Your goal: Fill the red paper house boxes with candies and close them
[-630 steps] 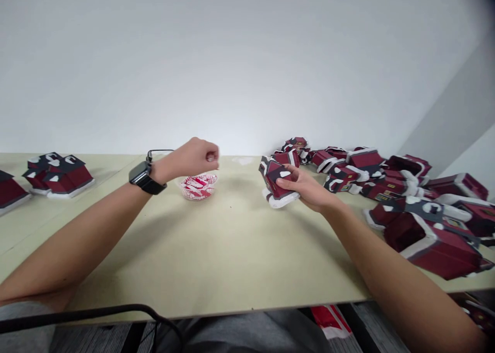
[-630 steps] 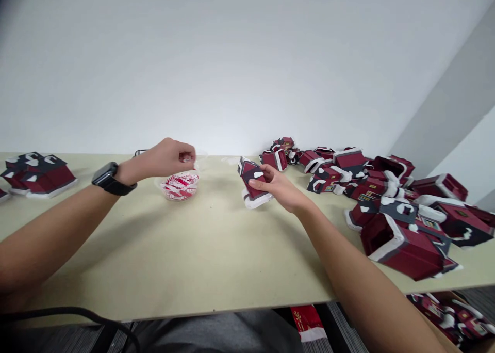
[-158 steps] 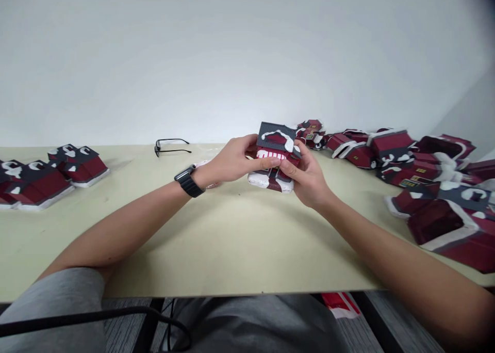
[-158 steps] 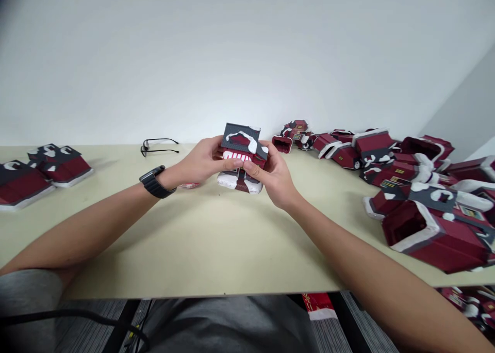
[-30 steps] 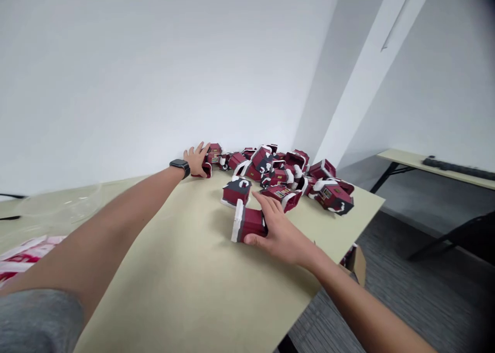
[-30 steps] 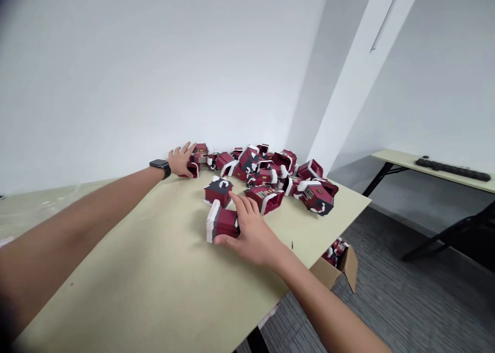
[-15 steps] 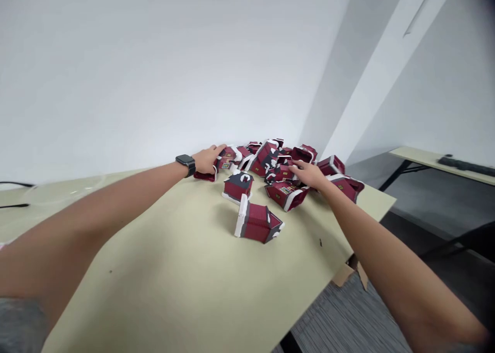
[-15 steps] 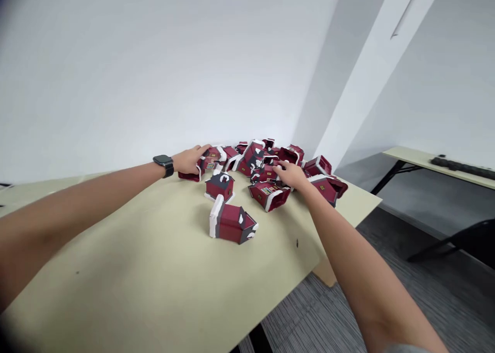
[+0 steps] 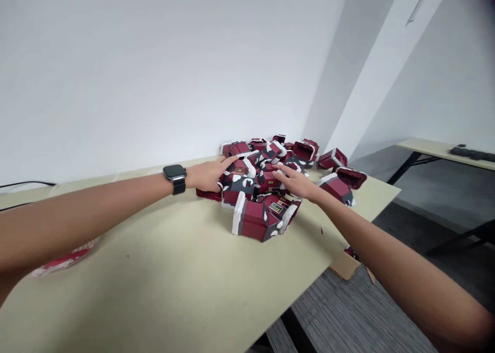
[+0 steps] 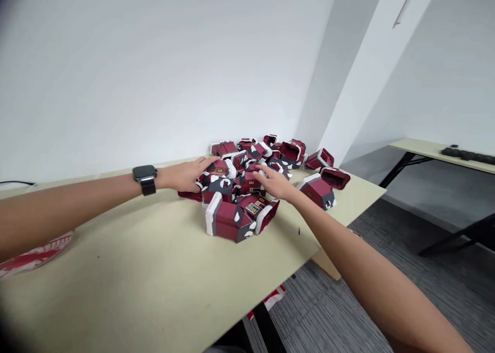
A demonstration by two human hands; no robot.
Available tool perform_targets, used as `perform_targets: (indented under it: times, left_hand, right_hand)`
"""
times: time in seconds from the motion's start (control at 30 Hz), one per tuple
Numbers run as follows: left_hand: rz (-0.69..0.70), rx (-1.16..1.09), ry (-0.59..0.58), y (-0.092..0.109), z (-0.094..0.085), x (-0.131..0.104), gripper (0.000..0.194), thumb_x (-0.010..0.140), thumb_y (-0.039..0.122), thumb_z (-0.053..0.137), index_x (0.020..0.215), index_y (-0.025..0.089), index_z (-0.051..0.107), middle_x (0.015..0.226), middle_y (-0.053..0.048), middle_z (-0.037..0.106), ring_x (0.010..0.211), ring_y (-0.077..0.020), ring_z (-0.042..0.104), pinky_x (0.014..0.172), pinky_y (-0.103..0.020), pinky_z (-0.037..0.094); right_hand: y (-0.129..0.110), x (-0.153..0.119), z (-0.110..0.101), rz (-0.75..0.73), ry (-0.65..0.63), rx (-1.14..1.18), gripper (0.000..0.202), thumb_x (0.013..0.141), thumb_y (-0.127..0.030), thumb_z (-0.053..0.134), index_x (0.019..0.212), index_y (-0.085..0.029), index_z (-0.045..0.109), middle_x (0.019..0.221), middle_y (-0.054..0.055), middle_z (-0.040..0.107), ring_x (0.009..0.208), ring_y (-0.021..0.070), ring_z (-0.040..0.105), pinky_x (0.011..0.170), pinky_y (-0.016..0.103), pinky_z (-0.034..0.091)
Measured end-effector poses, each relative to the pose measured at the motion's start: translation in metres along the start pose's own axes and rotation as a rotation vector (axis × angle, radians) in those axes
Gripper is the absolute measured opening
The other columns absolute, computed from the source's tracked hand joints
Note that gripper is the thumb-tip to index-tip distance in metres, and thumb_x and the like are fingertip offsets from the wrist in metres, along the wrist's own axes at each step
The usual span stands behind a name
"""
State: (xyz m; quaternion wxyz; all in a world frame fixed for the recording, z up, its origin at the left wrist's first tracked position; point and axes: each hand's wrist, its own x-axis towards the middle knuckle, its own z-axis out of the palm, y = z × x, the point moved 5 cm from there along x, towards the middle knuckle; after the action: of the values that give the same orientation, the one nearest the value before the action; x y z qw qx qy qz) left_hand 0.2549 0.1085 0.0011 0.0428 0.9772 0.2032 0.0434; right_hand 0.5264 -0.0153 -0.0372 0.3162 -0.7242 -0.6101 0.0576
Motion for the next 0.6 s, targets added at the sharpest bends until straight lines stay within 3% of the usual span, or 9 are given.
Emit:
perform_targets:
  times: [0.07, 0.13, 0.2, 0.27, 0.37, 0.47, 0.6]
  left_hand:
    - [0.007, -0.034, -0.102, -0.008, -0.013, 0.016, 0.14, 0.063, 0.055, 0.082, 0.173, 0.026, -0.001, 0.175, -0.015, 0.029, 0.15, -0.0414, 0.044, 0.113, -0.043, 0.048]
    - [-0.044, -0.099, -0.14, -0.023, -0.027, 0.039, 0.135, 0.068, 0.067, 0.077, 0.173, 0.029, 0.002, 0.178, -0.009, 0.025, 0.155, -0.0391, 0.038, 0.117, -0.041, 0.045]
    - [-0.171, -0.151, -0.055, -0.043, -0.038, 0.066, 0.109, 0.082, 0.07, 0.061, 0.172, 0.028, 0.016, 0.178, -0.005, 0.027, 0.157, -0.0339, 0.038, 0.119, -0.038, 0.043]
    - [-0.289, -0.144, 0.057, -0.063, -0.04, 0.092, 0.097, 0.088, 0.066, 0.052, 0.17, 0.019, 0.027, 0.177, -0.01, 0.028, 0.159, -0.0327, 0.035, 0.125, -0.038, 0.036]
    - [-0.347, -0.113, 0.126, -0.086, -0.029, 0.127, 0.1, 0.086, 0.065, 0.052, 0.167, 0.01, 0.03, 0.175, -0.018, 0.029, 0.161, -0.0353, 0.031, 0.13, -0.044, 0.027]
    - [-0.363, -0.119, 0.126, -0.104, -0.015, 0.154, 0.105, 0.085, 0.074, 0.049, 0.165, 0.01, 0.034, 0.172, -0.019, 0.034, 0.156, -0.0358, 0.039, 0.126, -0.045, 0.033]
    - [-0.376, -0.141, 0.097, -0.12, 0.0, 0.179, 0.113, 0.08, 0.087, 0.046, 0.16, 0.008, 0.041, 0.162, -0.021, 0.05, 0.145, -0.0344, 0.051, 0.117, -0.046, 0.04]
  right_hand:
    - [0.005, 0.009, -0.014, 0.022, 0.074, 0.004, 0.056, 0.105, -0.064, 0.043, 0.13, -0.026, 0.074, 0.129, 0.008, 0.077, 0.114, 0.0316, 0.072, 0.1, 0.042, 0.056]
    - [0.016, 0.024, -0.036, 0.09, 0.195, -0.019, 0.058, 0.107, -0.058, 0.033, 0.126, -0.02, 0.073, 0.121, 0.013, 0.078, 0.111, 0.0338, 0.071, 0.101, 0.046, 0.054]
    - [0.028, 0.044, -0.055, 0.152, 0.291, -0.057, 0.055, 0.106, -0.05, 0.035, 0.128, -0.015, 0.071, 0.123, 0.017, 0.077, 0.119, 0.0372, 0.067, 0.108, 0.051, 0.048]
    - [0.036, 0.065, -0.065, 0.165, 0.3, -0.085, 0.05, 0.104, -0.047, 0.044, 0.13, -0.014, 0.071, 0.132, 0.019, 0.073, 0.13, 0.0392, 0.061, 0.117, 0.053, 0.041]
    - [0.041, 0.092, -0.058, 0.116, 0.164, -0.08, 0.048, 0.102, -0.049, 0.054, 0.131, -0.016, 0.073, 0.142, 0.015, 0.07, 0.138, 0.0362, 0.059, 0.121, 0.048, 0.038]
    - [0.041, 0.105, -0.04, 0.072, -0.011, -0.048, 0.051, 0.102, -0.055, 0.058, 0.135, -0.02, 0.074, 0.15, 0.012, 0.066, 0.141, 0.0329, 0.059, 0.123, 0.043, 0.038]
    - [0.042, 0.108, -0.026, 0.078, -0.137, -0.007, 0.062, 0.101, -0.056, 0.059, 0.15, -0.019, 0.064, 0.164, 0.012, 0.051, 0.15, 0.0353, 0.05, 0.126, 0.048, 0.036]
